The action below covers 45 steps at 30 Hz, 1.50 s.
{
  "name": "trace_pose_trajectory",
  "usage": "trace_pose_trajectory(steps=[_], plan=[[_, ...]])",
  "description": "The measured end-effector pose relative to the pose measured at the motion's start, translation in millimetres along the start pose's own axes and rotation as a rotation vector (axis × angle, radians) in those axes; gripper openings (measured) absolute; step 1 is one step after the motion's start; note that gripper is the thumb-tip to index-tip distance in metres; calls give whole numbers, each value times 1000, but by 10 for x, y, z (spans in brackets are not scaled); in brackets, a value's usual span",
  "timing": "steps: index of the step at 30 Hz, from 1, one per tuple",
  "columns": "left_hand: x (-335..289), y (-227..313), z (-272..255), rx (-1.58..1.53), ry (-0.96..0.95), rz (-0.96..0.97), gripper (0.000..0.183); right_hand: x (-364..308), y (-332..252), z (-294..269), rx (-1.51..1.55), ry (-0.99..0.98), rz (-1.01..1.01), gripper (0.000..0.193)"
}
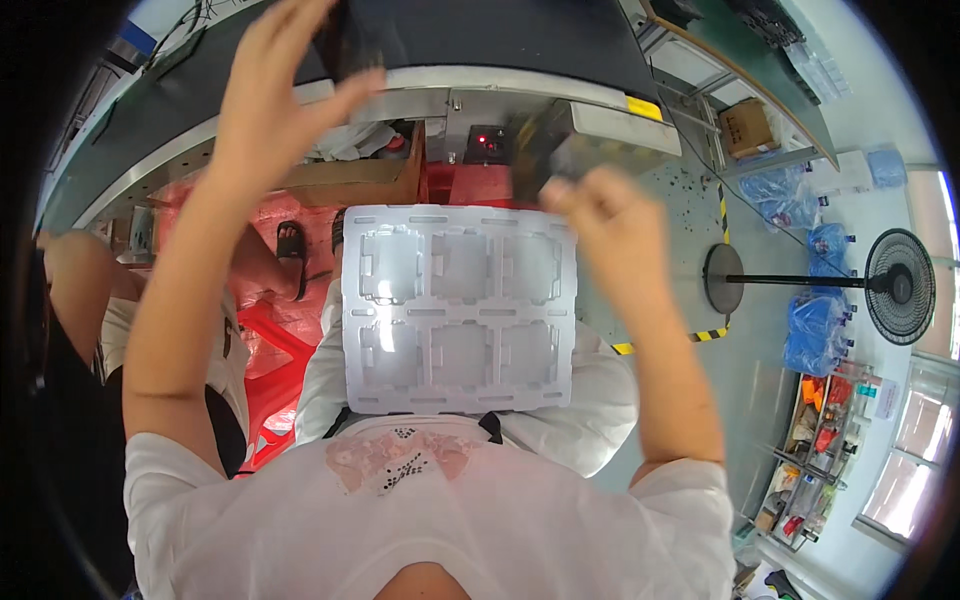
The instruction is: The person sits on a stool and repeatedly picks up small black electronic devices from a blue bin, places them into a white foam tray, and then transfers the filled tray to a conveyor belt. The person repeats this process for multiple trays.
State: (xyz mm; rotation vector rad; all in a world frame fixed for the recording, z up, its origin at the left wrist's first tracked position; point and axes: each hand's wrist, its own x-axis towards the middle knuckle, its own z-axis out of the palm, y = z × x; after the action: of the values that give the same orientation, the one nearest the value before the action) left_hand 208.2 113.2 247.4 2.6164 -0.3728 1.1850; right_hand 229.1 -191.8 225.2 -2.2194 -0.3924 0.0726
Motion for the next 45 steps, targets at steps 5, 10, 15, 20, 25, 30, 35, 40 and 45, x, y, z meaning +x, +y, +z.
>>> trace_pose_trajectory(steps=[5, 10, 15, 20, 25, 30, 35, 40, 45], plan=[[-791, 641, -49, -292, -304, 85, 79, -718, 737, 876, 25, -252, 332, 38], [-1460, 651, 256, -251, -611, -56, 78, -600, 775, 1144, -367, -388, 249, 48], [-1697, 639, 399, -181, -778, -146, 70, -686, 625, 1026, -473, -336, 222, 46], [-1842, 663, 382, -278, -736, -173, 61, -1022, 854, 880, -281, 49, 121, 31], [-2008, 728, 439, -216, -378, -329, 60, -1295, 1355, 690, -391, 482, 53, 28], [-2491, 650, 784, -624, -232, -951, 48, -1337, 1670, 860, 82, 292, 428, 39], [-2443, 705, 612, -772, -241, -1090, 50, -1302, 1489, 656, 153, 86, 467, 39], [-2535, 777, 458, -722, -226, -1067, 48, -1362, 1534, 677, 159, 62, 365, 35], [-2350, 835, 359, -770, -226, -1223, 50, -1110, 1319, 324, -22, -332, 484, 42]])
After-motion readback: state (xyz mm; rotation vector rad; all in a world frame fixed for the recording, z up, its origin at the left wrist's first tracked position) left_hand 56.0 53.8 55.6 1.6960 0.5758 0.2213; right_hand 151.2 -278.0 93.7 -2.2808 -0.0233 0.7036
